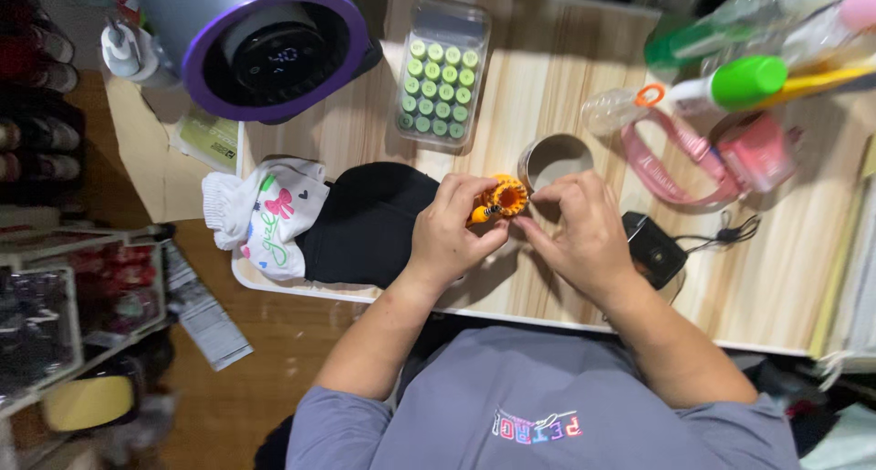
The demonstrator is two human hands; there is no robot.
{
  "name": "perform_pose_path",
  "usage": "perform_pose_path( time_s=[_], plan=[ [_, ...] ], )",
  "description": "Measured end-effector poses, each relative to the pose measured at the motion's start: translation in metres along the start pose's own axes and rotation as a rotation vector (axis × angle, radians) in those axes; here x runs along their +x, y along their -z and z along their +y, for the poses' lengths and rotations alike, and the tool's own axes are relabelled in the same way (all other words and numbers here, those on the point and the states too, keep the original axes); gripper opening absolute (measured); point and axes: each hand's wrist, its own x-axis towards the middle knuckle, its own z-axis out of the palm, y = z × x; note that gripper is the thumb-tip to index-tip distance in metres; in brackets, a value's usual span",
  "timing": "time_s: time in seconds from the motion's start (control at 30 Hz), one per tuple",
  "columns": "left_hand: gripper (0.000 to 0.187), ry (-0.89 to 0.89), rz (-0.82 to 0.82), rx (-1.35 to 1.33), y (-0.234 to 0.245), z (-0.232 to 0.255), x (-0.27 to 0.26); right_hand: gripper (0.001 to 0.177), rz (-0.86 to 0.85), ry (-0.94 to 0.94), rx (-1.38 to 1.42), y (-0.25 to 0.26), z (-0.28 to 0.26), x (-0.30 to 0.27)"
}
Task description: The person uses a small screwdriver to remove and reinsert screws from a black electronic device on a cluttered desk. They repeatedly loosen and tighten screws, occasionally pausing to adjust the device or place the screwdriver in a holder.
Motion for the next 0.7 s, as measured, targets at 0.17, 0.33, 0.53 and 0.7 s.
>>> perform_pose_path(
  time_s=[0.17,0.33,0.53,0.7],
  plan=[
    [0.05,0.033,-0.028,-0.03,-0.001,0.001,0.002,0.043,-0.022,-0.024,0.022,0.0,0.003,0.001],
    [0.048,0.081,-0.067,-0.057,-0.001,0.003,0.005,0.044,-0.058,-0.04,0.035,0.0,0.007,0.005],
    [0.05,0.089,-0.108,-0.071,0.0,0.002,0.009,0.05,-0.016,-0.035,0.101,-0.003,0.011,0.006],
    [0.051,0.089,-0.123,-0.084,-0.001,0.001,0.008,0.05,-0.003,-0.038,0.129,-0.006,0.014,0.002]
  ],
)
